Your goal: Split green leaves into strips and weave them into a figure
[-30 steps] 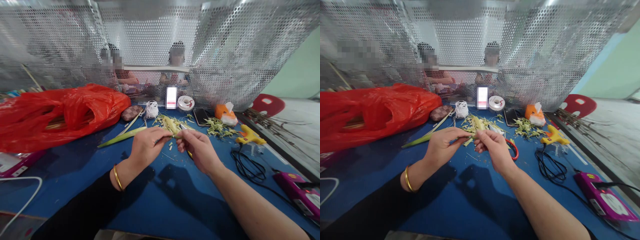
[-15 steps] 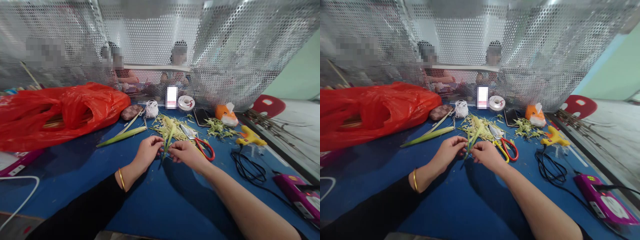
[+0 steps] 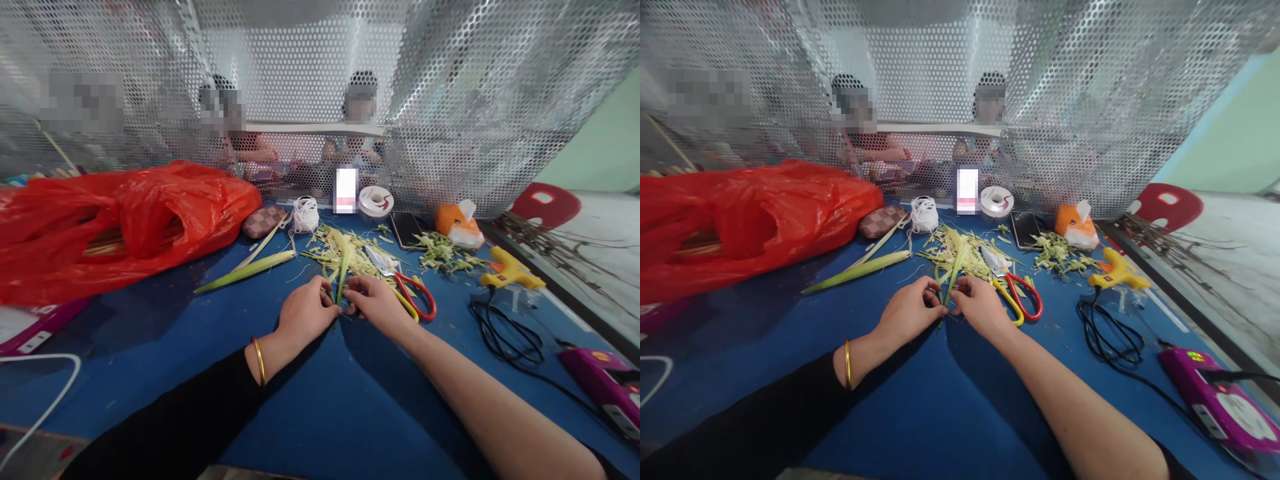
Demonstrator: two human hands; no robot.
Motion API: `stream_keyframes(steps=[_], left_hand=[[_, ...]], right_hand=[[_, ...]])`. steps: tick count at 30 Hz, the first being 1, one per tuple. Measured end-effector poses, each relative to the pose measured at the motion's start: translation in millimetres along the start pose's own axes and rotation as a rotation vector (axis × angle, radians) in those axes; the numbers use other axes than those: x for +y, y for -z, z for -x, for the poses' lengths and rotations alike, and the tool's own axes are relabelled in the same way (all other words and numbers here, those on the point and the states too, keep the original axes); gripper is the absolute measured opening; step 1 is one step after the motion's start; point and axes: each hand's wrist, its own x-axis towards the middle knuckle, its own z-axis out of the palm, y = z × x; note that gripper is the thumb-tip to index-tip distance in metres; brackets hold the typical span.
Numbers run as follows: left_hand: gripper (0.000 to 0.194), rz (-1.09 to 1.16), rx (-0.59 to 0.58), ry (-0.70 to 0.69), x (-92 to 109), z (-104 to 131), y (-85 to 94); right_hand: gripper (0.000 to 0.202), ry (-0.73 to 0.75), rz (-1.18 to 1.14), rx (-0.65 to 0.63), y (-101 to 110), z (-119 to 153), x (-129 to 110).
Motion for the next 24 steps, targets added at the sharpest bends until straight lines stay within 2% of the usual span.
stream_keyframes(steps=[2, 5, 11, 14, 18, 21, 24], left_hand=[[0.033, -0.067, -0.013, 0.019, 3.3, 1.3, -0.6], [0.037, -0.050, -0.037, 0.057, 4.9, 0.5, -0.7], [0.026, -0.097, -0.034, 0.049, 3.3, -0.9, 2.7], [0.027, -0.069, -0.041, 0.035, 2.0, -1.4, 2.0], [0.038, 0.180, -0.012, 0.130, 1.3, -2.9, -2.9], [0.036, 0.488, -0.001, 0.245, 4.3, -3.7, -4.5], [0.033, 0.746, -0.005, 0.344, 8.9, -3.8, -1.7]], right_hand=[[0.021, -0.048, -0.084, 0.018, -5.0, 0.3, 0.3], [0.019, -0.102, -0.187, 0.043, -6.8, 1.2, -2.3], [0.013, -0.185, -0.330, 0.021, -6.8, 2.6, -5.6], [0.011, -0.213, -0.395, -0.013, -7.4, 3.9, -6.4], [0.015, -0.214, -0.451, -0.025, -6.9, 6.9, -8.4], [0.023, -0.177, -0.472, -0.019, -5.3, 8.4, -10.1], [0.031, -0.081, -0.457, 0.046, -2.3, 8.3, -11.9]])
